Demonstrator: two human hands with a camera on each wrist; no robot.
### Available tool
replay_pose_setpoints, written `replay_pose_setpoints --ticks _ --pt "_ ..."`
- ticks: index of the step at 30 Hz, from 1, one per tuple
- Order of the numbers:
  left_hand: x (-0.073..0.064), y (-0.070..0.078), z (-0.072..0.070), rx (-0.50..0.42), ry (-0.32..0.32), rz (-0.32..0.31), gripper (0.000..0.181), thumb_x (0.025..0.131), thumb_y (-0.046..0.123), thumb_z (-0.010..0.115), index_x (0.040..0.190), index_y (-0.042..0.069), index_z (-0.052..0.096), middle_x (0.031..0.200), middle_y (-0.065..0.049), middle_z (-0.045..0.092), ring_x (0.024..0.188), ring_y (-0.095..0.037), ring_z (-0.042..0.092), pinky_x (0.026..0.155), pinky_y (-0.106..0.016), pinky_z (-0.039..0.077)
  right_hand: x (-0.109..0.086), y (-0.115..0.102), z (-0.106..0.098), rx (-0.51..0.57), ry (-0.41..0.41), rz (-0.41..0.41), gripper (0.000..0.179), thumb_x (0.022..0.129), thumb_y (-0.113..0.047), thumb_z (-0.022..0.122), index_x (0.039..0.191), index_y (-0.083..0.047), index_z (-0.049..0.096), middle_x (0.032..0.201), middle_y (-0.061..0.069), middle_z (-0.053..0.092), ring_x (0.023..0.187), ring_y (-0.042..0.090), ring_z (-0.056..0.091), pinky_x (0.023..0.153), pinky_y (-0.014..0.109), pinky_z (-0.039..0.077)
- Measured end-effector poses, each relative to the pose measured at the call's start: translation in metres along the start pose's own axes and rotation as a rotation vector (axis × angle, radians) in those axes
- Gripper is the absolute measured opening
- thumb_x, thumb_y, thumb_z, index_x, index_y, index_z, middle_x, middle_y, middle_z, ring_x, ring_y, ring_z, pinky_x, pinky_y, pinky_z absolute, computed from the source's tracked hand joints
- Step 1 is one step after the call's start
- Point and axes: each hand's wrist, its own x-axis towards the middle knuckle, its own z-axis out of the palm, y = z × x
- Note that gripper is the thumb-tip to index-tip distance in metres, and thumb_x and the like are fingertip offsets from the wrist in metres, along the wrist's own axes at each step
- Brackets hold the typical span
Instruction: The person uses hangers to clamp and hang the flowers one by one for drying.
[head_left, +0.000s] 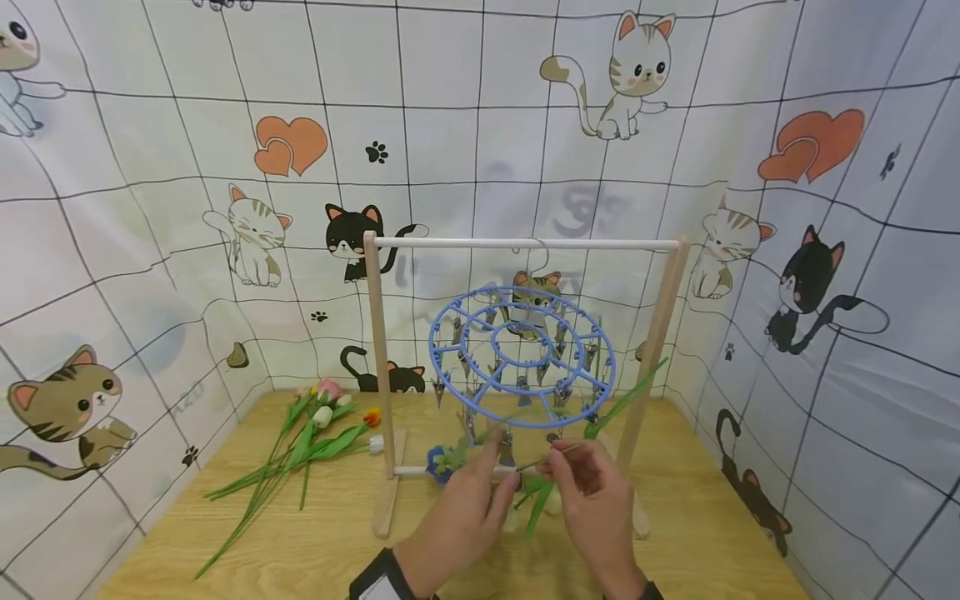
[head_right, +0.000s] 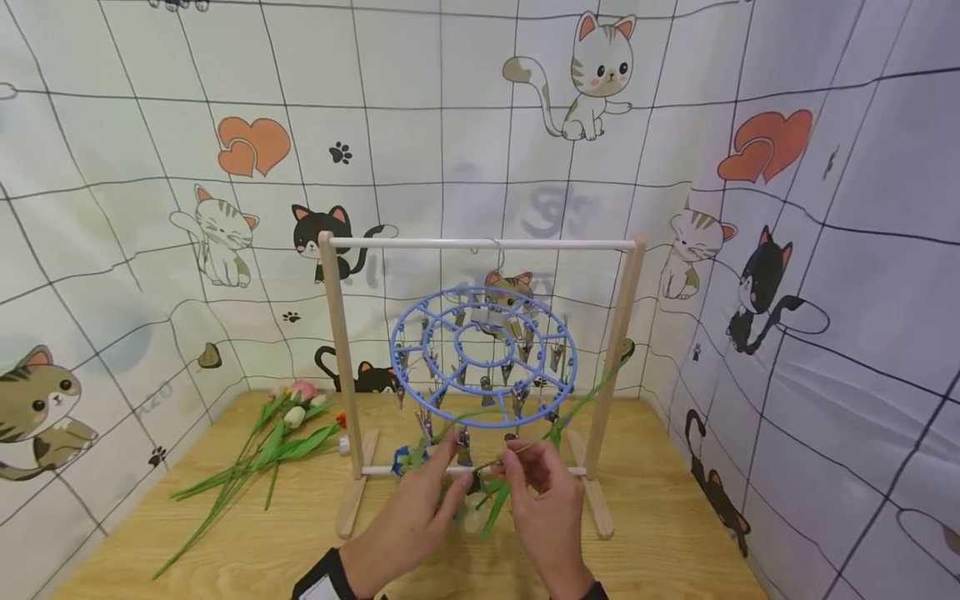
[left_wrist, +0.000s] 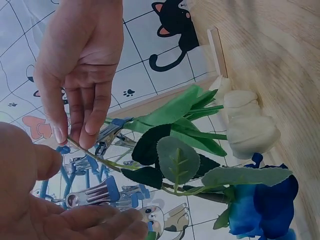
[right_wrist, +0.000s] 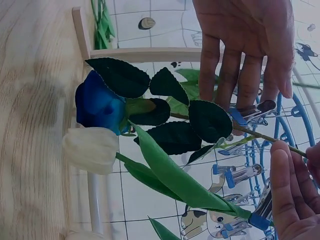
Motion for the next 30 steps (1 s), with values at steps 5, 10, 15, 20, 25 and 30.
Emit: replay_pose_setpoints --ticks 5,10,15,20,25,30 --pt "0.001 -0.001 -0.005 0.032 0.09 -0.008 0.042 0.111 0.029 0.042 0.143 0.003 0.046 0.118 -0.006 0.066 0.092 -0.011 0.065 0.08 -0.034 0.056 -0.001 -0.001 0.001 0.001 -0.008 0.021 0.018 0.094 0.008 0.065 0.11 -0.001 0.063 0.089 0.015 0.07 0.075 0.03 0.07 0.064 0.033 0.059" --pt "0.007 -0.003 -0.009 -0.018 0.143 -0.023 0.034 0.111 0.03 0.045 0.136 0.008 0.053 0.124 -0.006 0.064 0.109 -0.019 0.064 0.086 -0.035 0.056 -0.001 -0.001 0.0 0.007 -0.01 0.029 0.016 0.095 0.008 0.064 0.11 0.006 0.062 0.092 0.015 0.07 0.076 0.031 0.07 0.064 0.037 0.059" --pt "0.013 -0.007 -0.011 -0.073 0.161 -0.048 0.021 0.109 0.026 0.049 0.123 0.015 0.06 0.116 -0.002 0.066 0.103 -0.014 0.065 0.084 -0.027 0.056 0.002 -0.003 -0.001 0.029 -0.002 0.022 0.016 0.094 0.01 0.064 0.11 0.008 0.061 0.093 0.018 0.069 0.076 0.032 0.069 0.063 0.036 0.059" --pt "0.015 -0.009 -0.015 -0.053 0.167 -0.089 0.026 0.109 0.024 0.05 0.126 0.009 0.063 0.116 -0.002 0.067 0.093 -0.011 0.064 0.069 -0.025 0.056 0.003 -0.006 0.001 0.052 -0.003 0.033 0.015 0.094 0.01 0.063 0.109 0.009 0.061 0.094 0.021 0.068 0.076 0.034 0.068 0.064 0.037 0.059" --pt "0.016 -0.011 -0.019 -0.048 0.19 -0.043 0.028 0.108 0.022 0.049 0.129 0.011 0.064 0.101 0.002 0.063 0.087 -0.012 0.061 0.071 -0.027 0.055 0.004 -0.008 0.002 0.056 -0.005 0.055 0.014 0.096 0.008 0.063 0.11 0.008 0.061 0.093 0.019 0.069 0.077 0.029 0.069 0.065 0.034 0.059" --pt "0.018 -0.013 -0.021 -0.055 0.226 0.007 0.023 0.106 0.017 0.053 0.123 0.016 0.069 0.1 0.004 0.062 0.084 -0.013 0.06 0.069 -0.027 0.055 0.005 -0.007 0.004 0.054 -0.006 0.047 0.015 0.096 0.007 0.063 0.11 0.004 0.062 0.092 0.018 0.07 0.077 0.023 0.07 0.065 0.031 0.059"
